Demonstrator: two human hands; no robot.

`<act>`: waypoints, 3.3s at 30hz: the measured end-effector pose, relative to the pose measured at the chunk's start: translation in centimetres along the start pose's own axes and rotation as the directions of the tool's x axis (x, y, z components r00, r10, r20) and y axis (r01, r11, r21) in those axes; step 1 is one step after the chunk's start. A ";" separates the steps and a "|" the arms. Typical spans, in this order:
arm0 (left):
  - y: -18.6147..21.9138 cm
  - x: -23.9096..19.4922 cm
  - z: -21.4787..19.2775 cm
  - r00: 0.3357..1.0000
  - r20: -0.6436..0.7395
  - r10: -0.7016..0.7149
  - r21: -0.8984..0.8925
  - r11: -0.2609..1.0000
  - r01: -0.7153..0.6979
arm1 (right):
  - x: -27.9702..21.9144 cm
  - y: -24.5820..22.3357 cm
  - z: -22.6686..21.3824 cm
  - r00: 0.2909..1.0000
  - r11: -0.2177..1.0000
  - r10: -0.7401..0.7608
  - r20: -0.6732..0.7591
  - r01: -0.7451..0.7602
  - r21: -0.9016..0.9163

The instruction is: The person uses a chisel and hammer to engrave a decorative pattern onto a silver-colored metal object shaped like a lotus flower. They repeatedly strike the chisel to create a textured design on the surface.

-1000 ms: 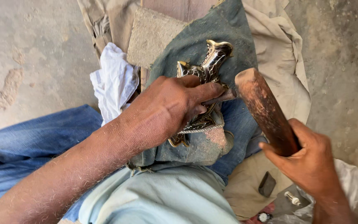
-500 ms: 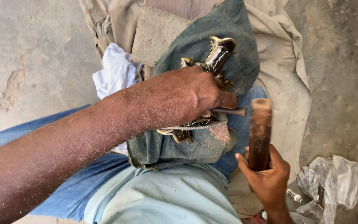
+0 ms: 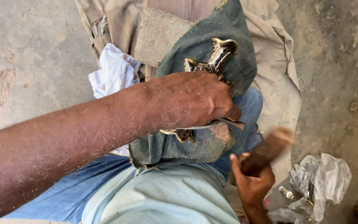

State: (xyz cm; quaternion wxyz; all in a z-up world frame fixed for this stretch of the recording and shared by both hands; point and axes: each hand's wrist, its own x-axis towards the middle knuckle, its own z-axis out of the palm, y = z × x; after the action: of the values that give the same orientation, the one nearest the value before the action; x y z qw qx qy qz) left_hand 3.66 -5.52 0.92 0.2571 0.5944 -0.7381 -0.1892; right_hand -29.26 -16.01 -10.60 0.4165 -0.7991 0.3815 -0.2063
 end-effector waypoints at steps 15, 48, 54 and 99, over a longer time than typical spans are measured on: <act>1.6 -0.6 -0.6 0.983 0.168 -0.067 0.064 0.996 0.057 | -0.1 2.1 1.1 0.938 0.941 -0.325 -0.124 0.308 -0.140; 3.7 -2.8 1.7 0.782 -0.335 -0.525 -0.272 0.849 0.453 | 15.5 -13.6 -3.2 0.847 0.762 -0.332 0.417 0.501 -0.411; 2.4 -1.8 0.8 0.895 -0.176 -0.410 -0.222 0.902 0.370 | 11.4 -6.1 -2.3 0.939 0.889 -0.265 0.220 0.326 -0.321; 5.2 -5.2 9.7 0.182 -0.802 -0.569 -0.436 0.766 0.472 | 17.3 -28.8 -2.9 0.560 0.409 -0.449 0.696 0.821 -0.397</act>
State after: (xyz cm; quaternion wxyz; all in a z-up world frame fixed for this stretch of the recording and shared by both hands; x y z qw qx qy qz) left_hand -5.43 0.41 -4.57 0.5602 0.7974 -0.2169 0.0570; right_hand -7.78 -20.56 15.00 0.0504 -0.9979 -0.0388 0.0115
